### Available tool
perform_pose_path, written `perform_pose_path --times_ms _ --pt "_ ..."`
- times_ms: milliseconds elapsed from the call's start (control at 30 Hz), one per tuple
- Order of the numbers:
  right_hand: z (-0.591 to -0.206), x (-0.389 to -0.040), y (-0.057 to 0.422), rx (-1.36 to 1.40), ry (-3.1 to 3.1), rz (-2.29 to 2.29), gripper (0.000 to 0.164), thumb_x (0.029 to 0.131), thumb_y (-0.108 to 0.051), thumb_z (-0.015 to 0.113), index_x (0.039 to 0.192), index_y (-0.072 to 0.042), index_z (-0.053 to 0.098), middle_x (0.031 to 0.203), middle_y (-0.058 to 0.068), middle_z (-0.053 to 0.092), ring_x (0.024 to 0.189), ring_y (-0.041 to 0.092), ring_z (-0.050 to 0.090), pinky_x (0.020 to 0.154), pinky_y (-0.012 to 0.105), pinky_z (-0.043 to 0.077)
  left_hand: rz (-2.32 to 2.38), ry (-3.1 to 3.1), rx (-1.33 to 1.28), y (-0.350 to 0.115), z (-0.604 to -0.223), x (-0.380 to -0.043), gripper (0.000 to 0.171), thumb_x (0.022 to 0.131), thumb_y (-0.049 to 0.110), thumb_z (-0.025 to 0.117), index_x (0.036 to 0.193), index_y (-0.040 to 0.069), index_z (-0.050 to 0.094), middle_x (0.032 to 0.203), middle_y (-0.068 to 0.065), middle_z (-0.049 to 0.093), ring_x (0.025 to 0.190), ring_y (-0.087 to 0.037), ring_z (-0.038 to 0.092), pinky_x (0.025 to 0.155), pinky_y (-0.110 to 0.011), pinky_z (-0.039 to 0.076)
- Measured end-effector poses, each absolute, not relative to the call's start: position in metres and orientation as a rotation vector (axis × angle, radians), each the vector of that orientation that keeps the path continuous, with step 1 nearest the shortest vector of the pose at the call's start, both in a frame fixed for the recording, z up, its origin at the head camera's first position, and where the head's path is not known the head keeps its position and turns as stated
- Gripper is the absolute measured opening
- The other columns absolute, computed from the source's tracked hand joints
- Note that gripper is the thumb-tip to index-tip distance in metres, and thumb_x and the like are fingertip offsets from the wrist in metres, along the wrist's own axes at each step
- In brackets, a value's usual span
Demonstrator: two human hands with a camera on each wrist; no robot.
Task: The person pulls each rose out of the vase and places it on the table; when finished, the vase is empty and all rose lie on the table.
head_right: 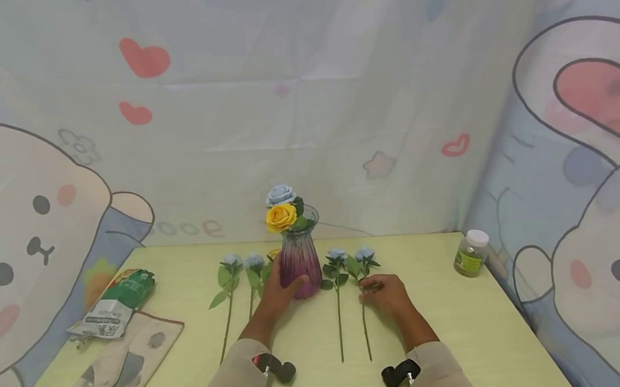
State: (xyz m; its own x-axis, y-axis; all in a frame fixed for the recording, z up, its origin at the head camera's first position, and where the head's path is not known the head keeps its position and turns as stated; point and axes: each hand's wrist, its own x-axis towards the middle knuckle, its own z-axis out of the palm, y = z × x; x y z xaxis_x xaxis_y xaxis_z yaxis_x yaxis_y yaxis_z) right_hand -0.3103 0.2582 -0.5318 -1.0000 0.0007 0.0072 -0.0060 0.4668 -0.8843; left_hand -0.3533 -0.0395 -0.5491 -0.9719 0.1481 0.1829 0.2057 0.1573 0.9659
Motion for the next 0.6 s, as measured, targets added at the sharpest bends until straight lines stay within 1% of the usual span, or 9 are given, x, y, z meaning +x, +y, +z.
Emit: perform_pose_path --times_ms 67,167,267,400,467,600 --pt "-0.53 -0.31 0.258 0.012 -2.675 1.614 0.031 0.092 -0.006 0.086 0.121 0.003 0.079 0.111 0.02 0.078 0.096 0.023 0.071 0.076 0.031 0.057 -1.965 -2.368 -0.353 -0.04 -0.549 -0.352 0.107 0.098 0.049 0.081 0.177 0.023 0.015 0.179 -0.013 0.032 0.165 -0.041 0.033 0.135 -0.063 0.028" --pt "-0.524 -0.31 0.259 0.011 -2.643 1.608 0.031 0.092 -0.006 0.086 0.12 0.005 0.078 0.116 0.024 0.075 0.098 0.025 0.069 0.076 0.032 0.057 -1.951 -2.374 -0.354 -0.04 -0.547 -0.352 0.109 0.097 0.051 0.081 0.177 0.02 0.014 0.179 -0.014 0.032 0.165 -0.042 0.033 0.135 -0.063 0.028" --pt "-0.517 -0.311 0.259 0.0 -2.607 1.599 0.031 0.095 -0.008 0.084 0.122 0.006 0.077 0.127 0.027 0.071 0.1 0.023 0.067 0.078 0.033 0.057 -1.959 -2.375 -0.355 -0.04 -0.545 -0.351 0.11 0.096 0.053 0.082 0.177 0.02 0.014 0.179 -0.015 0.032 0.165 -0.042 0.033 0.135 -0.063 0.028" --pt "-0.502 -0.312 0.253 0.009 -2.556 1.589 0.032 0.099 -0.012 0.081 0.126 0.005 0.075 0.13 0.025 0.069 0.098 0.02 0.066 0.081 0.033 0.057 -1.98 -2.359 -0.367 -0.041 -0.545 -0.351 0.11 0.096 0.053 0.082 0.177 0.02 0.015 0.178 -0.014 0.033 0.165 -0.041 0.035 0.134 -0.063 0.029" --pt "-0.492 -0.314 0.249 0.054 -2.529 1.59 0.034 0.101 -0.012 0.079 0.128 0.006 0.074 0.13 0.025 0.069 0.102 0.021 0.066 0.085 0.034 0.06 -1.984 -2.346 -0.378 -0.041 -0.546 -0.351 0.109 0.097 0.052 0.082 0.177 0.02 0.015 0.178 -0.014 0.034 0.164 -0.042 0.036 0.134 -0.064 0.029" --pt "-0.472 -0.318 0.24 0.157 -2.481 1.595 0.034 0.103 -0.015 0.077 0.131 0.003 0.072 0.134 0.024 0.069 0.112 0.024 0.066 0.089 0.031 0.06 -1.97 -2.34 -0.379 -0.04 -0.547 -0.352 0.108 0.097 0.051 0.082 0.176 0.018 0.016 0.177 -0.015 0.035 0.163 -0.043 0.037 0.133 -0.065 0.03"
